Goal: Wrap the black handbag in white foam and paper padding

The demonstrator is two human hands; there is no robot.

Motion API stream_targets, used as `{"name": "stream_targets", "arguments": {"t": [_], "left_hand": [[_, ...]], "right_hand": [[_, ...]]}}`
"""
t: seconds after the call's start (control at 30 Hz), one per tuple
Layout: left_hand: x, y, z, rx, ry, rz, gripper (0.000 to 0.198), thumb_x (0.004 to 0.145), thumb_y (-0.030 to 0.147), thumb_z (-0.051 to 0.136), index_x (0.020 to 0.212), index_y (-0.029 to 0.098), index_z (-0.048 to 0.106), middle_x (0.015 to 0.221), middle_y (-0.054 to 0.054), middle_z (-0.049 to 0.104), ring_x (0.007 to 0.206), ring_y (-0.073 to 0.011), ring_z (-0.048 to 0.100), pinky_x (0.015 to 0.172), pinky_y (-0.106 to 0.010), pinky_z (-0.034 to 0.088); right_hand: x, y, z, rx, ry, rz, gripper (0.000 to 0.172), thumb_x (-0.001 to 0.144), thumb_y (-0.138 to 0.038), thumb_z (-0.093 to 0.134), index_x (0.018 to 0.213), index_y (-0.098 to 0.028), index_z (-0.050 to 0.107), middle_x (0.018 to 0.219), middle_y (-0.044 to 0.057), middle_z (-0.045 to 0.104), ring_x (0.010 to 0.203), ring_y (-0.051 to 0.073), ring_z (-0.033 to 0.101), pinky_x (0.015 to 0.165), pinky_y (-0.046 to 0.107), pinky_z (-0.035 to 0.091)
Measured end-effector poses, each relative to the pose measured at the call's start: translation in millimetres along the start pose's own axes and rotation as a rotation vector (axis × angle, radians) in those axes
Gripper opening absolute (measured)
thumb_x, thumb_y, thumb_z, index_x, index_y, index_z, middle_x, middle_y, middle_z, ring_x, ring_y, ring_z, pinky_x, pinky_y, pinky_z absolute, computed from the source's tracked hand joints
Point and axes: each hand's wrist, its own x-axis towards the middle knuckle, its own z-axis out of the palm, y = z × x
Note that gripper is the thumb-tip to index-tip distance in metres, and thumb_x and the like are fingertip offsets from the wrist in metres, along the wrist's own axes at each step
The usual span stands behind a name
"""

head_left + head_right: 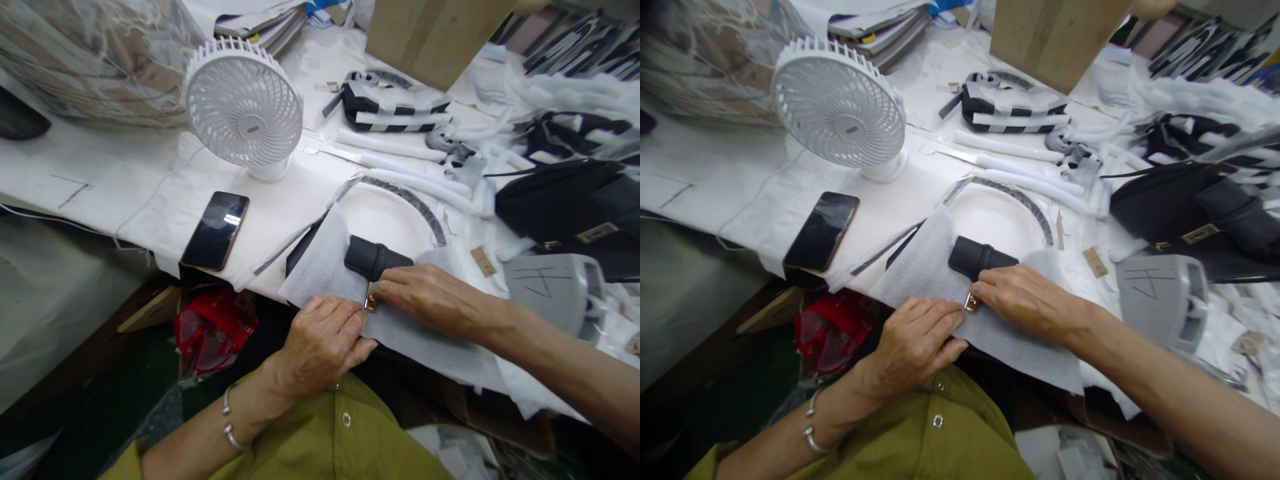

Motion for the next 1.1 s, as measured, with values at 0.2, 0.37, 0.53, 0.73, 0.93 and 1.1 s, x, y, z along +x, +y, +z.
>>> {"name": "stream_targets", "arguments": {"t": [0.2,0.37,0.53,0.73,0.93,1.1], "left_hand": [[-1,-1,1.1,-0.033,0.001,0.004,0.028,0.097,0.038,0.052,0.105,0.014,0.064,0.101,-0.007,0.073,0.090,-0.0205,0.066,0.078,-0.035,0.044],[-1,-2,1.2,-0.028,-0.010,0.001,0.027,0.097,0.038,0.051,0.104,0.015,0.064,0.102,-0.007,0.073,0.088,-0.0208,0.066,0.076,-0.035,0.044],[0,-1,0.6,-0.015,-0.007,0.001,0.027,0.097,0.038,0.050,0.102,0.015,0.065,0.099,-0.007,0.073,0.088,-0.0203,0.065,0.076,-0.035,0.045],[1,-1,-0.3,-0.008,-0.007,0.001,0.029,0.098,0.038,0.049,0.102,0.015,0.065,0.099,-0.007,0.072,0.088,-0.0198,0.065,0.076,-0.035,0.045],[2,-2,-0.3,-0.012,0.000,0.000,0.029,0.097,0.039,0.049,0.102,0.015,0.064,0.099,-0.006,0.072,0.088,-0.0201,0.065,0.075,-0.036,0.045],[2,-2,0.8,-0.019,0.001,-0.005,0.029,0.098,0.039,0.049,0.102,0.015,0.064,0.100,-0.006,0.073,0.088,-0.0196,0.066,0.075,-0.036,0.045]], "right_hand": [[-3,11,5,0.107,0.031,0.014,0.023,0.098,-0.014,0.047,0.104,-0.020,0.068,0.089,0.004,0.071,0.075,0.013,0.067,0.068,0.023,0.050],[5,4,-2,-0.002,-0.077,-0.020,0.021,0.098,-0.009,0.045,0.096,-0.016,0.066,0.083,0.004,0.068,0.070,0.014,0.064,0.064,0.025,0.046],[10,2,-3,-0.071,-0.096,-0.073,0.018,0.098,-0.010,0.045,0.093,-0.015,0.061,0.082,0.004,0.065,0.066,0.013,0.061,0.060,0.026,0.041],[8,3,10,-0.156,-0.019,0.022,0.017,0.097,-0.013,0.044,0.088,-0.016,0.058,0.077,0.004,0.062,0.062,0.015,0.057,0.054,0.027,0.034],[7,4,16,-0.171,0.016,0.106,0.021,0.098,-0.014,0.039,0.088,-0.015,0.056,0.077,0.004,0.060,0.059,0.014,0.053,0.052,0.027,0.029],[6,7,20,-0.210,0.064,0.136,0.021,0.099,-0.017,0.038,0.086,-0.016,0.055,0.076,0.004,0.058,0.057,0.014,0.052,0.052,0.026,0.029]]}}
